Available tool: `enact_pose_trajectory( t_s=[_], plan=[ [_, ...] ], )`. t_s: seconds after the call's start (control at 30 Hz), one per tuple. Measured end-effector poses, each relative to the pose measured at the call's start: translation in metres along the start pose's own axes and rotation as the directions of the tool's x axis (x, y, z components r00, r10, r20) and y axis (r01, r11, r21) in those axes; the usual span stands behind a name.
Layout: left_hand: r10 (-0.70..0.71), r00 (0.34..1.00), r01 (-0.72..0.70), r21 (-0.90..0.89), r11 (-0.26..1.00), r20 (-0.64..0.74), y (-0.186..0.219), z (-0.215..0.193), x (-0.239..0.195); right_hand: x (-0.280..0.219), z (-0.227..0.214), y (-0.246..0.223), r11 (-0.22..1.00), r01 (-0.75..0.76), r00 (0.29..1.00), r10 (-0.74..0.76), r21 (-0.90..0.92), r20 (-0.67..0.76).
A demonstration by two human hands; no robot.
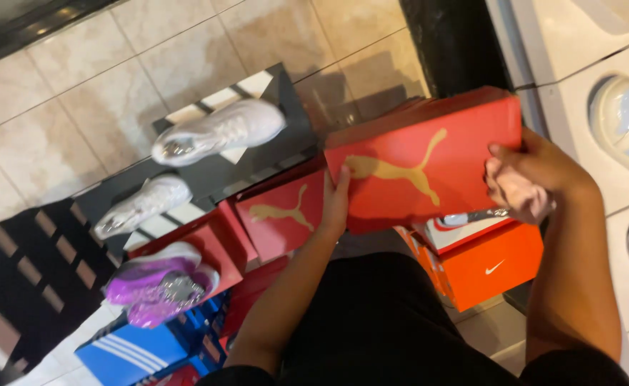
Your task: Wiping shoe boxes with a cloth and organizing them in a warehouse.
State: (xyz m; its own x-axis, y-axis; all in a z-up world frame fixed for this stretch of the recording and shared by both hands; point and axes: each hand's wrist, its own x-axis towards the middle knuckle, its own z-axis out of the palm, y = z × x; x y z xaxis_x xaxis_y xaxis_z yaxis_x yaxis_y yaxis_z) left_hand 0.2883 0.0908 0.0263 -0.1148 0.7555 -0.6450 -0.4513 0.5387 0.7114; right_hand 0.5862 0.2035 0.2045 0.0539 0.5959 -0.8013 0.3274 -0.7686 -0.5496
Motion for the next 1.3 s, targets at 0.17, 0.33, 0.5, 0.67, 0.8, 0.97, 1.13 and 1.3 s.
enact_pose_trajectory(
  t_s=[0.17,0.33,0.5,0.67,0.8,0.97,1.13,1.3],
  plan=[
    [0.048,0.996,-0.069,-0.277,0.958,-0.081,-0.075,0.019,0.102,0.15,-0.051,0.029,0.892,0.073,0.997,-0.072,-0.447,0.018],
    [-0.071,0.979,0.045,-0.135,0.99,-0.191,-0.027,0.046,0.138,0.186,-0.041,-0.013,0.901,-0.048,0.998,0.021,-0.431,-0.066],
    [0.13,0.967,-0.151,-0.079,0.985,-0.221,-0.04,0.041,0.205,0.272,-0.036,-0.023,0.73,-0.055,0.998,0.014,-0.681,-0.066],
    [0.084,0.917,-0.112,-0.05,0.992,-0.39,-0.075,0.044,0.281,0.356,-0.012,-0.057,0.724,-0.12,0.993,0.084,-0.68,-0.085],
    [-0.011,0.879,0.014,0.002,1.0,-0.476,-0.084,0.063,0.337,0.508,-0.041,0.048,0.965,-0.068,0.994,0.088,-0.253,0.067],
    [0.282,0.906,-0.3,-0.01,0.954,-0.315,-0.152,0.052,0.404,0.58,-0.032,0.061,0.762,-0.155,0.987,0.144,-0.629,-0.068],
    [-0.004,0.928,-0.049,-0.132,0.99,-0.371,-0.227,0.046,0.455,0.649,-0.033,0.111,0.83,-0.072,0.993,0.109,-0.553,0.034],
    [-0.041,0.923,0.039,-0.014,0.999,-0.383,-0.265,0.033,0.502,0.706,-0.03,0.163,0.891,0.06,0.966,0.063,-0.451,0.252]
  ],
)
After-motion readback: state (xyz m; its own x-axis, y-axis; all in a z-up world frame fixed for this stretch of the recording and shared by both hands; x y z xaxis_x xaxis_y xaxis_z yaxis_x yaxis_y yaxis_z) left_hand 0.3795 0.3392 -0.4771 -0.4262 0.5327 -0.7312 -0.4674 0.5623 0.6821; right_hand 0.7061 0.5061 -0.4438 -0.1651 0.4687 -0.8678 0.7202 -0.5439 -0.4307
